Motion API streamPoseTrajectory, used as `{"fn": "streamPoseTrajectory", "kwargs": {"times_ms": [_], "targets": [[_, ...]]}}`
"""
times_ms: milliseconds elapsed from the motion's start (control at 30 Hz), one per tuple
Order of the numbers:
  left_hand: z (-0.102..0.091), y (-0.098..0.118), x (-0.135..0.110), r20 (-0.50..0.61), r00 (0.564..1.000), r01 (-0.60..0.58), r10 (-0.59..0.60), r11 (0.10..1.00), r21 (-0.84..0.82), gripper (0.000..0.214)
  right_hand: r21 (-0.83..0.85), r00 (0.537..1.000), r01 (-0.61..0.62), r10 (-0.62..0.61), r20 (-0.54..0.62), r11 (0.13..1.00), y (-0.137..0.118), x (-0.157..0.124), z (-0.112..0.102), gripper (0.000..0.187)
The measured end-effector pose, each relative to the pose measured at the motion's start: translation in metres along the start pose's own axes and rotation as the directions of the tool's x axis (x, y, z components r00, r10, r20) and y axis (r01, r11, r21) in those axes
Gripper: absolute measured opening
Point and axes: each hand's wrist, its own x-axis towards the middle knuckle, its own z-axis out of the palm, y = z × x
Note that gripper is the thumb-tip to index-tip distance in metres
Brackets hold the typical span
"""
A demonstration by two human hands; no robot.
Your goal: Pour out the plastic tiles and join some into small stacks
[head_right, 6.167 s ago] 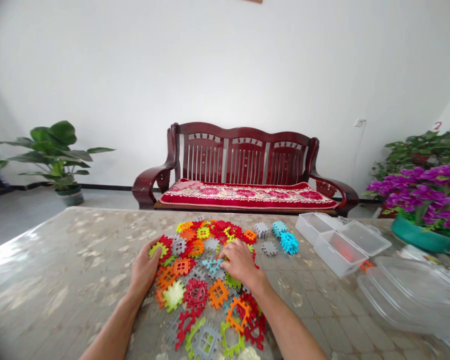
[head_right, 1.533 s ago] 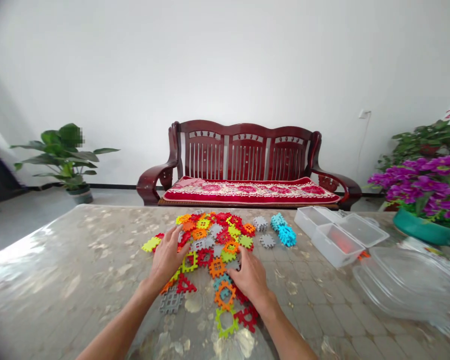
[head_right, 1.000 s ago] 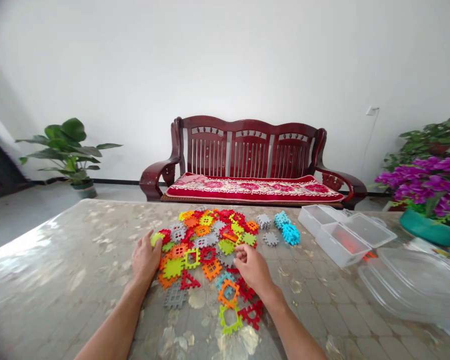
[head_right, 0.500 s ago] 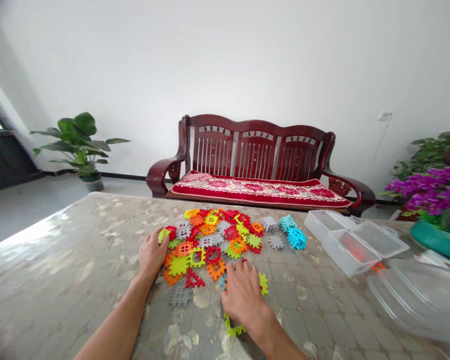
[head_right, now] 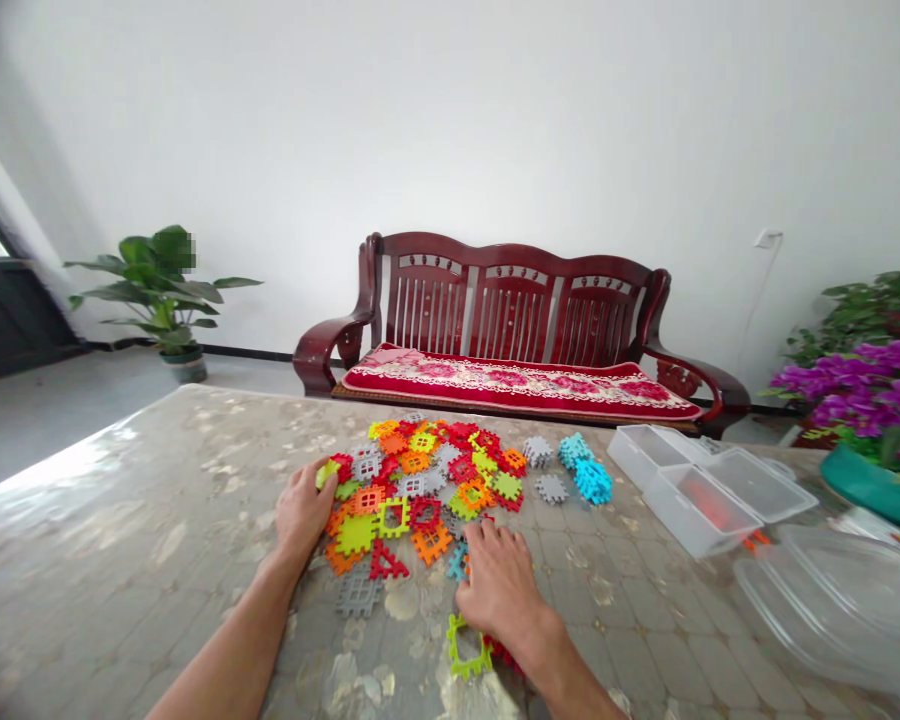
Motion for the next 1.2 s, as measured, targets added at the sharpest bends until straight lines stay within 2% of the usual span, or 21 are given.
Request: {"fn": "streamPoseTrajectory", "kwargs": {"times_ms": [200, 333, 467, 800, 1100, 1200], "targets": [[0.001, -0.001, 0.001, -0.004, 1.000, 0.000, 0.000, 1.000, 0.008, 0.039, 0.003, 0.996, -0.077, 0.077, -0.040, 0.997, 0.020, 0.004, -0.010, 0.047], [0.003, -0.003, 0.002, -0.002, 1.000, -0.001, 0.001, 1.000, 0.026, 0.040, -0.032, 0.995, -0.095, 0.094, -0.039, 0.995, 0.023, 0.003, -0.018, 0.039], [0.002, -0.002, 0.001, 0.001, 1.000, 0.004, -0.004, 1.000, 0.023, 0.041, -0.022, 0.998, -0.055, 0.055, -0.003, 0.998, 0.017, 0.000, -0.018, 0.030], [0.001, -0.002, 0.001, -0.004, 1.000, -0.009, 0.009, 1.000, 0.020, 0.041, -0.002, 0.994, 0.105, -0.105, 0.035, 0.994, 0.023, -0.002, -0.012, 0.042], [0.000, -0.001, 0.000, 0.008, 1.000, -0.001, 0.000, 0.999, 0.034, 0.041, 0.033, 0.988, 0.143, -0.145, 0.057, 0.989, 0.028, -0.001, -0.014, 0.042], [0.000, -0.001, 0.001, 0.018, 1.000, 0.008, -0.009, 0.999, 0.040, 0.040, 0.096, 0.984, 0.154, -0.162, 0.074, 0.983, 0.032, 0.000, -0.019, 0.044]]}}
